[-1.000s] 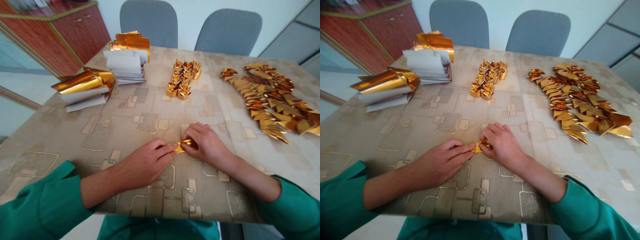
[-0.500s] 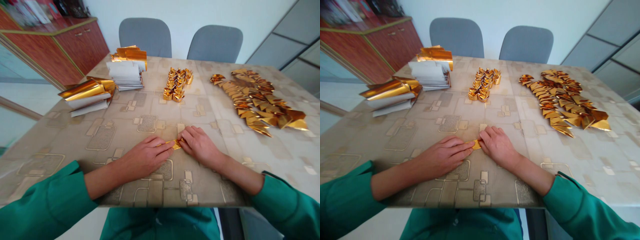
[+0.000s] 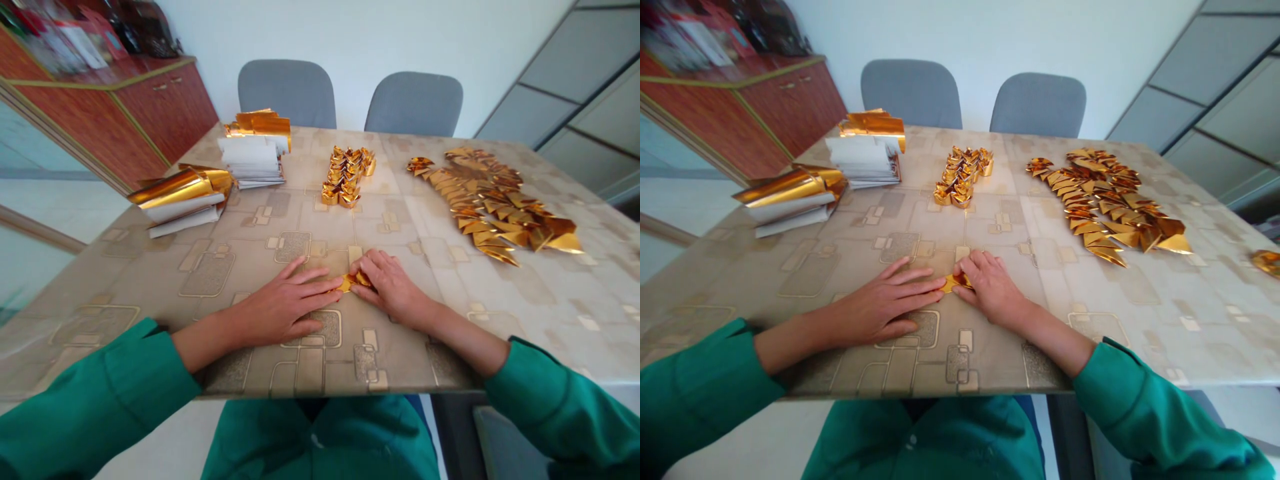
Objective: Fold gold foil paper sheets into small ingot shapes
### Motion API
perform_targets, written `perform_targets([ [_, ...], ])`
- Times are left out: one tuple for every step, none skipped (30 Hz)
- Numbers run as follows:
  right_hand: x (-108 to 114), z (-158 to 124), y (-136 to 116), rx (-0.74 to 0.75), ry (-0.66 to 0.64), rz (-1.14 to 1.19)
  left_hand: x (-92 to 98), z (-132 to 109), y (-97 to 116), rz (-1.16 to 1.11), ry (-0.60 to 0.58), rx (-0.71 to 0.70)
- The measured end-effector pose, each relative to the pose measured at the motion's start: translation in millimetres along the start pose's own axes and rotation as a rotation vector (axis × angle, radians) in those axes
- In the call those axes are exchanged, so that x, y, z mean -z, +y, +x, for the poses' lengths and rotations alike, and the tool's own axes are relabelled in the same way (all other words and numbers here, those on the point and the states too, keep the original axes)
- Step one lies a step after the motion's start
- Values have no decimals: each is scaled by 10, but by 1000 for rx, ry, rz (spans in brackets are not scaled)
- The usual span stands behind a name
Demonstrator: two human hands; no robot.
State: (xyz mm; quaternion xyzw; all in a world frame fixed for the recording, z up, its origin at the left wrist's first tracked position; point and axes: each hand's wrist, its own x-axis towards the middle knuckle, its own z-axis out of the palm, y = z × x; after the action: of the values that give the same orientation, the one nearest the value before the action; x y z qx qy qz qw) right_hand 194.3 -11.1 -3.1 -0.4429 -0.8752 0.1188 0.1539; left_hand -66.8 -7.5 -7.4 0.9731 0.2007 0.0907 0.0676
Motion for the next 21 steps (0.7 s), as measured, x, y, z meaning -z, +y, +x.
perform_targets([
  [6, -5, 10, 4, -2, 19, 10, -7, -11, -5, -10, -10],
  [10, -11, 18, 11, -6, 42, 20, -10, -19, -7, -18, -17],
  [10, -17, 25, 18, -4, 67, 28, -10, -25, -8, -24, -22],
  [6, -22, 31, 23, 3, 89, 35, -5, -26, -7, -31, -24],
  [-3, -26, 35, 26, 18, 105, 38, 3, -21, -5, -34, -21],
  [-16, -28, 38, 23, 36, 111, 39, 15, -11, -3, -33, -13],
  [-33, -29, 38, 15, 54, 103, 35, 31, 4, -2, -30, -3],
  [-52, -27, 37, 1, 72, 82, 29, 49, 24, -2, -24, 8],
  [-71, -25, 33, -11, 84, 56, 19, 70, 49, -1, -13, 21],
  [-88, -21, 27, -18, 89, 29, 8, 93, 77, 0, 1, 35],
  [-101, -18, 20, -23, 91, 2, -4, 118, 105, 3, 14, 46],
  [-111, -15, 11, -25, 91, -21, -16, 143, 134, 8, 24, 57],
  [-118, -14, 2, -27, 87, -36, -26, 168, 160, 14, 32, 69],
  [-121, -13, -8, -30, 82, -45, -35, 190, 183, 20, 37, 78],
  [-122, -14, -16, -34, 75, -50, -41, 208, 199, 26, 38, 85],
  [-122, -15, -22, -41, 74, -55, -46, 220, 208, 32, 36, 90],
  [-121, -17, -25, -46, 74, -55, -48, 224, 211, 37, 34, 93],
  [-120, -19, -25, -48, 73, -53, -48, 219, 206, 40, 29, 93],
  [-118, -23, -22, -46, 74, -51, -48, 205, 195, 41, 20, 89],
  [-116, -27, -16, -42, 75, -45, -47, 183, 180, 40, 9, 83],
  [-113, -32, -7, -37, 74, -36, -46, 155, 162, 36, -3, 78],
])
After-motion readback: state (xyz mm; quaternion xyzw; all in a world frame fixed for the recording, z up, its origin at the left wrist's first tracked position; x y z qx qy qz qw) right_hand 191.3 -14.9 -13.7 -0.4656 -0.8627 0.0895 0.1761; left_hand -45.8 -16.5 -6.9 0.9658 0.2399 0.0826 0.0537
